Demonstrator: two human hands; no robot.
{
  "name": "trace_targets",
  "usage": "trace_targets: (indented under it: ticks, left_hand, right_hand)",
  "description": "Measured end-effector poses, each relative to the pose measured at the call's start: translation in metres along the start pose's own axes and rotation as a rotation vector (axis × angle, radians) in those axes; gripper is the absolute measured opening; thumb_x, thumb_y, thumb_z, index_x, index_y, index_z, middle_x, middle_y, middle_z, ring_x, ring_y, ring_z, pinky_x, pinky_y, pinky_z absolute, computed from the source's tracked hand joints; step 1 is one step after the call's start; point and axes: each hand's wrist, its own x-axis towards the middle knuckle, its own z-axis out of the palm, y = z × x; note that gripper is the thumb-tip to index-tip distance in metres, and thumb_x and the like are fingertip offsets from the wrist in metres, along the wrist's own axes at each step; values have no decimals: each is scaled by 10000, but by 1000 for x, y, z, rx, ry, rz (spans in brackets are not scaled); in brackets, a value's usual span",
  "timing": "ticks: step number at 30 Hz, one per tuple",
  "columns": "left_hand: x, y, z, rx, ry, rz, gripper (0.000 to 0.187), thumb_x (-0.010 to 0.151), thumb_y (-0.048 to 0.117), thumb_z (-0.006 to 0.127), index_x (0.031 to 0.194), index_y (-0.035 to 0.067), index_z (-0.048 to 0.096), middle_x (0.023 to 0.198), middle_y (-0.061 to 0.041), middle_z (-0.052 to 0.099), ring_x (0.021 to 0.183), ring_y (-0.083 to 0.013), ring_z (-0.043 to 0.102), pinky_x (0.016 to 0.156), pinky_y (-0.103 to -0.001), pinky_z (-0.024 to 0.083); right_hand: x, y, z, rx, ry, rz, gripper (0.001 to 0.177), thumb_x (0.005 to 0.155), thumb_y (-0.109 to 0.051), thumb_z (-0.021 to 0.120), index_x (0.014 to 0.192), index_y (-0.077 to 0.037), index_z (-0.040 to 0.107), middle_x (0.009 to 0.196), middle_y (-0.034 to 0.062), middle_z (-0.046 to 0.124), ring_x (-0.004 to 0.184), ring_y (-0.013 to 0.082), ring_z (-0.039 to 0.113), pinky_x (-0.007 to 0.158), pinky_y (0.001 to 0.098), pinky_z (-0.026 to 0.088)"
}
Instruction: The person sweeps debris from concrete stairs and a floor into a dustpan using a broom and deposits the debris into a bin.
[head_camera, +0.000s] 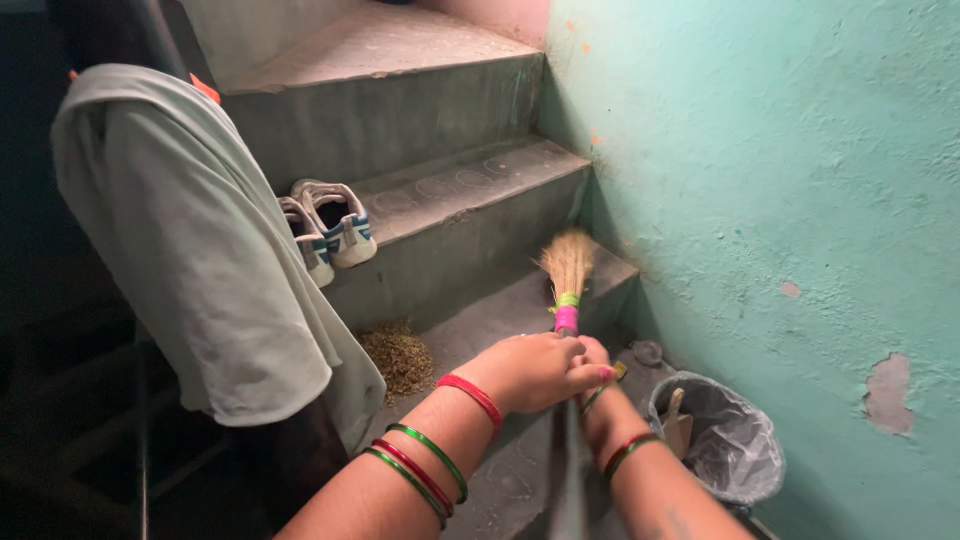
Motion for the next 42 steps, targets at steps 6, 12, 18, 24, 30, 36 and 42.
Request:
trace_targets:
  ticks: [6,12,18,24,30,36,42]
  left_hand:
    - [6,-2,4,124,-19,-40,669,950,672,433,1283,128,635,1052,-248,729,1004,-425,691,898,-510,524]
    - [12,-1,6,119,-88,-74,777,960,708,395,1050,22,748,1039,-267,741,1018,-428,698,912,-515,523]
    - [10,-4,9,75,-113,-94,707,918,688,429,1146,83,715,1055,-234,732,1022,-420,688,905,-511,514]
    - [10,-4,14,242,-203,-129,678,921,669,477,1081,82,775,1057,-197,753,1021,-376,715,914,-481,541]
    - [-2,-6,10,324,-257,-184,640,892,661,497,1059,118,791,1058,-168,759,1013,-350,716,903,-487,543]
    - [-3,-6,8,424,-250,-224,537,891,534,601,1144,75,722,1089,-188,749,1044,-352,713,911,-470,553]
    - [1,-20,3,459,-227,-255,335,891,260,591,1132,97,756,1126,-192,738,1075,-364,705,916,-475,554]
  right_hand:
    - [47,-9,-53,-51,33,212,160,898,-213,677,821,-76,646,737,54,637,602,185,592,530,338,461]
    - [-46,3,-3,-71,239,-104,105,860,-149,648,865,-50,682,791,9,635,647,139,594,543,328,454]
    - [-55,-2,22,27,-1,-105,214,963,-262,533,902,-74,617,743,0,590,630,143,563,524,314,460]
    - [-62,-10,4,-376,-139,46,176,902,-200,583,1004,-79,661,768,14,651,639,121,614,553,295,489]
    - [-54,39,-28,-170,86,124,259,877,-166,631,1107,-51,603,714,98,614,474,211,558,414,345,497]
    - [-61,30,-25,-175,357,37,387,857,-65,662,1192,-5,478,736,140,580,498,250,579,391,384,507]
    - [-65,1,-23,-274,249,62,459,852,-48,662,1263,-92,463,812,154,615,555,225,623,431,369,541]
